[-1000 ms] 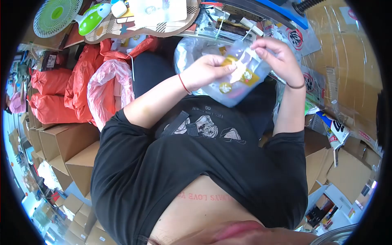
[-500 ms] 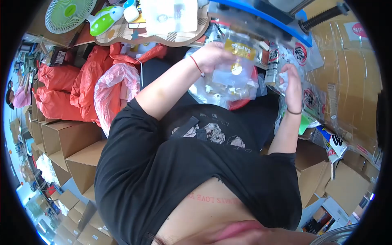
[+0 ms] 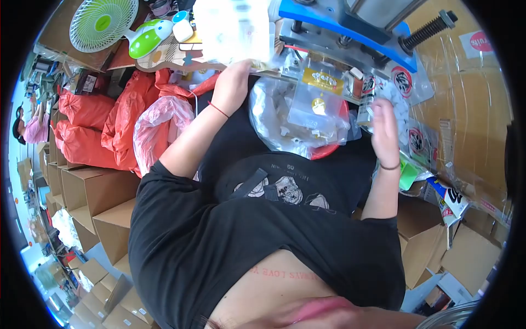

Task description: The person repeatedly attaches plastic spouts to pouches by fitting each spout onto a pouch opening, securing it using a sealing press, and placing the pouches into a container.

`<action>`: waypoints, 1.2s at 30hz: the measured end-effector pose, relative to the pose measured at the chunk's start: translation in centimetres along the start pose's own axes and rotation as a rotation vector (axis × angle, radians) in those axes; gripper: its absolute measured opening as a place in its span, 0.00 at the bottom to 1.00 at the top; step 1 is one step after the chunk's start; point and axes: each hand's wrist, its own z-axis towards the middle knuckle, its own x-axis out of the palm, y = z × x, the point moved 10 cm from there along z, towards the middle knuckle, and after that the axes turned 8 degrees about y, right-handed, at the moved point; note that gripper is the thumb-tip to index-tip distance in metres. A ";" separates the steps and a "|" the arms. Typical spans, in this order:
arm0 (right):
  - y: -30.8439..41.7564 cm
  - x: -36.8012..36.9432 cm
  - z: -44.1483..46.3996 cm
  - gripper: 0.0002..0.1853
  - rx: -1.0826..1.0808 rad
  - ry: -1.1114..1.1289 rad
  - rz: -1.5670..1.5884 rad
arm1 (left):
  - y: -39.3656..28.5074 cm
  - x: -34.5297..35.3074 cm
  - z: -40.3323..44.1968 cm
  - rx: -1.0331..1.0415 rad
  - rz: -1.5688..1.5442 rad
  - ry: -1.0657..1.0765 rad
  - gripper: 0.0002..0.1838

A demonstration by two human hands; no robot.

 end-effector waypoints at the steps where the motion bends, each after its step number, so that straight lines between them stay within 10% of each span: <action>1: 1.4 1.6 0.6 0.13 -0.067 0.090 -0.002 | 0.0 -0.4 -0.4 -0.124 -0.568 -0.018 0.10; 5: 4.6 5.1 2.6 0.08 -0.119 0.337 0.069 | -4.3 2.3 -1.0 -0.123 -0.768 0.186 0.10; 9: 2.6 2.4 4.9 0.10 -0.009 0.001 0.441 | -8.2 3.8 -1.5 -0.083 -0.784 0.302 0.10; 21: 1.6 1.3 3.8 0.10 -0.099 0.353 0.082 | -15.6 11.9 -5.6 -0.269 -1.527 0.814 0.10; 23: -3.2 -3.5 3.3 0.11 0.022 -0.022 0.056 | -14.9 11.9 -4.7 -0.309 -1.524 0.763 0.10; 33: -5.5 -2.2 0.6 0.15 0.144 0.082 -0.258 | -9.6 11.6 0.9 -0.491 -1.588 0.484 0.16; 36: -5.1 -2.4 0.3 0.15 0.132 0.048 -0.298 | -4.7 2.3 2.4 -0.233 -0.684 -0.112 0.32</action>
